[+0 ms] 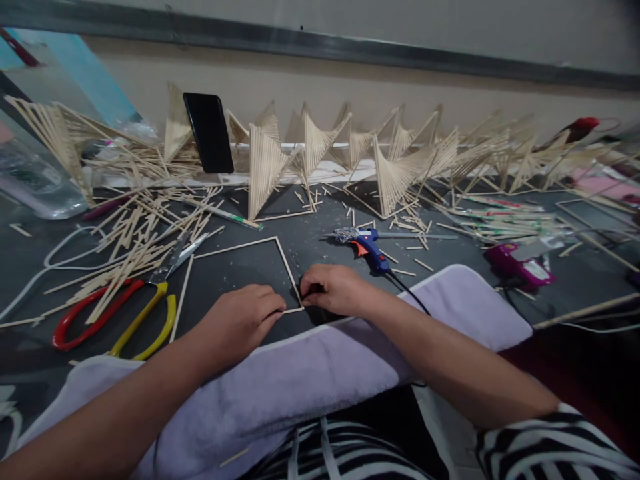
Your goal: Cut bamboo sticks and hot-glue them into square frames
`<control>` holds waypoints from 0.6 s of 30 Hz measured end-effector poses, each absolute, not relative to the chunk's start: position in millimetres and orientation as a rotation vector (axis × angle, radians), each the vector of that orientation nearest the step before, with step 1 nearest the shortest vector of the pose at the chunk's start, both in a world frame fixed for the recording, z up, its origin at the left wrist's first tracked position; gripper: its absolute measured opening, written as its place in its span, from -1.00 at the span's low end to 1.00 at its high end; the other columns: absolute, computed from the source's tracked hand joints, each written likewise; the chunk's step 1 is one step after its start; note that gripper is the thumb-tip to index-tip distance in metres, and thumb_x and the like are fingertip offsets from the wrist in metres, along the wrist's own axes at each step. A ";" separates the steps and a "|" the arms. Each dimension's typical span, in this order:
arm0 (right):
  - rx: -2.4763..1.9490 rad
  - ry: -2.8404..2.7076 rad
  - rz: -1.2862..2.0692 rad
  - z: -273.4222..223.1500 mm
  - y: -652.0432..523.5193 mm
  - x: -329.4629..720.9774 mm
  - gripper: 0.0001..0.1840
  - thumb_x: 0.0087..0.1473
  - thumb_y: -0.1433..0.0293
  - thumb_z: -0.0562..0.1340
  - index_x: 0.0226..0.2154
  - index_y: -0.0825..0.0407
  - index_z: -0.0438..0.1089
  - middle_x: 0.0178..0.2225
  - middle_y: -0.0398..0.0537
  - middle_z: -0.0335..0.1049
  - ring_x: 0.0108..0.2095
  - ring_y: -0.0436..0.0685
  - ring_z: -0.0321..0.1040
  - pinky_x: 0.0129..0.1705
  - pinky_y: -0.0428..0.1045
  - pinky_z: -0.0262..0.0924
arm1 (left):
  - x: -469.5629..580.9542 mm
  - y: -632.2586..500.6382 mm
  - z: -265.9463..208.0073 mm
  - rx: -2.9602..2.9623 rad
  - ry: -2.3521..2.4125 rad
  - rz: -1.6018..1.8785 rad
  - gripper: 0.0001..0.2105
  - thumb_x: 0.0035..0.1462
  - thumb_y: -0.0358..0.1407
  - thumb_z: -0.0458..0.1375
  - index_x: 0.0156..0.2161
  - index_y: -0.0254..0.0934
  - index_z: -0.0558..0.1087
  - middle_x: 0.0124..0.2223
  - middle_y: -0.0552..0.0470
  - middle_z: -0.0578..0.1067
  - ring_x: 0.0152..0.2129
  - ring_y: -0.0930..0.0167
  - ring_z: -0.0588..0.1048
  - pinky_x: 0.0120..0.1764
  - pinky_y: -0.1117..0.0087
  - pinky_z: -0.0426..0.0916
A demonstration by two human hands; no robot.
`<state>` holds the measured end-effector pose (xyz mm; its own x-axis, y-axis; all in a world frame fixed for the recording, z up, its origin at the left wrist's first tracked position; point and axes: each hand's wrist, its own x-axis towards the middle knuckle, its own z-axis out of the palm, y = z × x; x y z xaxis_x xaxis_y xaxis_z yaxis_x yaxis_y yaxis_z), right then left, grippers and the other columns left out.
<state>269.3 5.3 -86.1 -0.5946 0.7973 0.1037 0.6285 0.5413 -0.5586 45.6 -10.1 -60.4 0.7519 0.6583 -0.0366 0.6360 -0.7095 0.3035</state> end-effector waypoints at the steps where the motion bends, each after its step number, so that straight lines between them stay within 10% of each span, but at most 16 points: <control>1: -1.180 -2.439 0.684 -85.3 5.2 269.1 -0.91 -0.05 0.41 0.26 -0.38 0.02 0.39 -0.36 -0.15 0.35 -0.33 -0.02 0.25 -0.35 -0.14 0.00 | 45.7 -10.1 -60.2 2.655 1.002 0.105 -0.78 0.19 -0.32 -0.08 -0.21 -0.21 0.41 -0.30 0.02 0.42 -0.30 0.40 0.37 -0.25 0.38 0.23; 18: -1.182 -2.448 0.681 -86.2 5.4 269.0 -0.89 -0.06 0.42 0.27 -0.37 0.00 0.39 -0.37 -0.16 0.33 -0.36 -0.03 0.25 -0.35 -0.14 0.01 | 48.5 -10.9 -56.9 2.742 0.998 0.006 -0.77 0.22 -0.30 -0.11 -0.22 -0.22 0.39 -0.31 0.03 0.41 -0.33 0.38 0.36 -0.27 0.37 0.24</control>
